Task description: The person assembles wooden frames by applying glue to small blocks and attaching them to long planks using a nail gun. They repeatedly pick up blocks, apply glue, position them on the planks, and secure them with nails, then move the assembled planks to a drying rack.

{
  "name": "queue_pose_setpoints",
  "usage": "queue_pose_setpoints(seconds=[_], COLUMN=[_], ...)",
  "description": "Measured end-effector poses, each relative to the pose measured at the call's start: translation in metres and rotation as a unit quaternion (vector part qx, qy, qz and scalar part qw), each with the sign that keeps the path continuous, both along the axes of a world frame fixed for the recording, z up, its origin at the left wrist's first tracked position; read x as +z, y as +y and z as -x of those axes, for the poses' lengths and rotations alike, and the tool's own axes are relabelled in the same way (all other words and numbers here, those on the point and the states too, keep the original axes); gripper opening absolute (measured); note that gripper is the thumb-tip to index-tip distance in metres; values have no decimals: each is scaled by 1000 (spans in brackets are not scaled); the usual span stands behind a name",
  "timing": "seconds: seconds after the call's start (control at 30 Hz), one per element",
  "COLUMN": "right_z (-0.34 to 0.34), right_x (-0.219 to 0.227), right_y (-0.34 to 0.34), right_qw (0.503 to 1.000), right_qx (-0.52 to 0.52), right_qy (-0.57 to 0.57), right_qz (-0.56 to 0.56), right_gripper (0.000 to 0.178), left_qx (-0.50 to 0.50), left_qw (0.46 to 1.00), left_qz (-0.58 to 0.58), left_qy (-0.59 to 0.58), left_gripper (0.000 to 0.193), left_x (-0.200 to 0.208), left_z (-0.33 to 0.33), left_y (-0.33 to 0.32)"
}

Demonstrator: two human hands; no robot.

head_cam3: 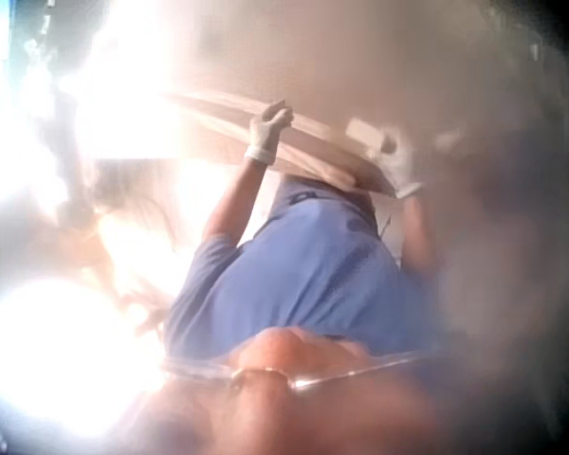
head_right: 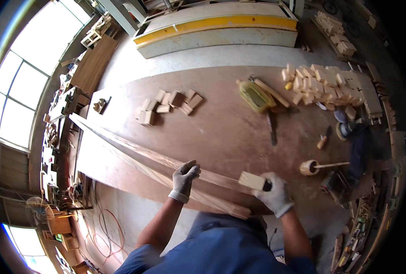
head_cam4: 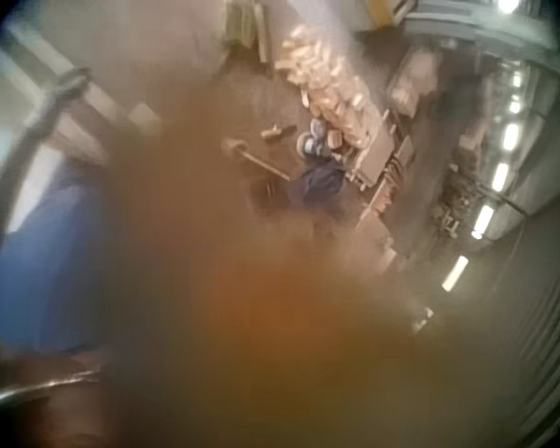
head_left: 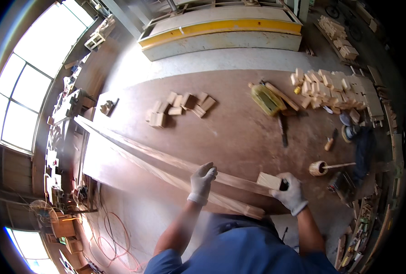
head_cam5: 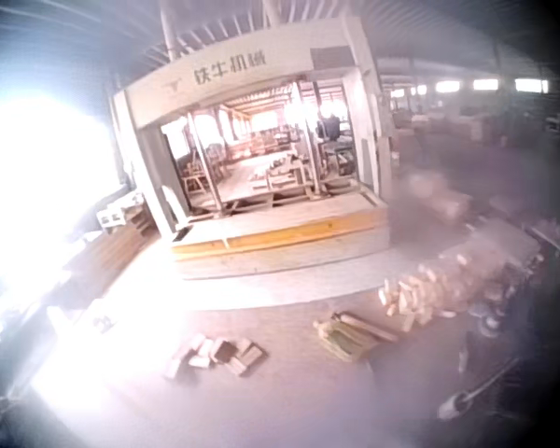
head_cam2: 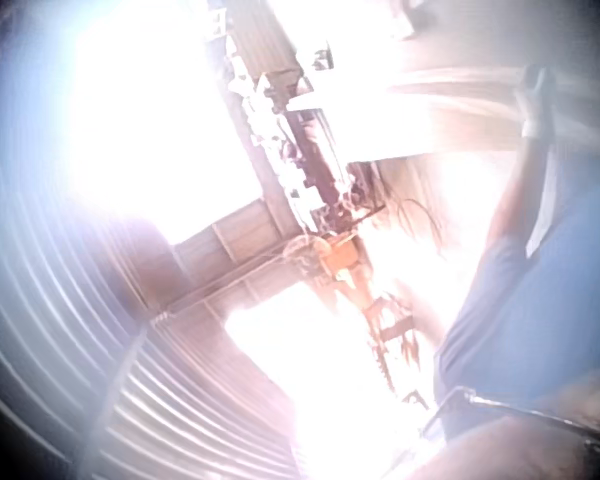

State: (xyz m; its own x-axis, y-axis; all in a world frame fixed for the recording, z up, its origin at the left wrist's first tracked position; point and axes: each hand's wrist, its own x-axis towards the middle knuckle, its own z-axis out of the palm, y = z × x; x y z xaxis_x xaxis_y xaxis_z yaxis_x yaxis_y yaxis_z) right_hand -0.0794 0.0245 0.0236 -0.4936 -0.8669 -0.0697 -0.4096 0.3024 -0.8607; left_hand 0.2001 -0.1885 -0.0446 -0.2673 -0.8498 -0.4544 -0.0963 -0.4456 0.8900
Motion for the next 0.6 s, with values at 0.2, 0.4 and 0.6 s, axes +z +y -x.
queue_pose_setpoints(seconds=[0.2,0.4,0.6], right_z=[-78,-131,-146], right_x=[-28,-10,-5], right_y=[-42,-95,-118], right_qw=[969,971,975], right_qx=[-135,-135,-142], right_qy=[-204,-185,-139], right_qz=[-29,-62,-102], right_gripper=[44,45,45], left_qx=[-16,-70,-45], left_qw=[987,868,787], left_qz=[124,237,279], left_qy=[-101,-430,-549], left_gripper=[48,58,92], left_x=[-67,-30,-49], left_z=[-57,-82,-93], left_y=[-148,-265,-342])
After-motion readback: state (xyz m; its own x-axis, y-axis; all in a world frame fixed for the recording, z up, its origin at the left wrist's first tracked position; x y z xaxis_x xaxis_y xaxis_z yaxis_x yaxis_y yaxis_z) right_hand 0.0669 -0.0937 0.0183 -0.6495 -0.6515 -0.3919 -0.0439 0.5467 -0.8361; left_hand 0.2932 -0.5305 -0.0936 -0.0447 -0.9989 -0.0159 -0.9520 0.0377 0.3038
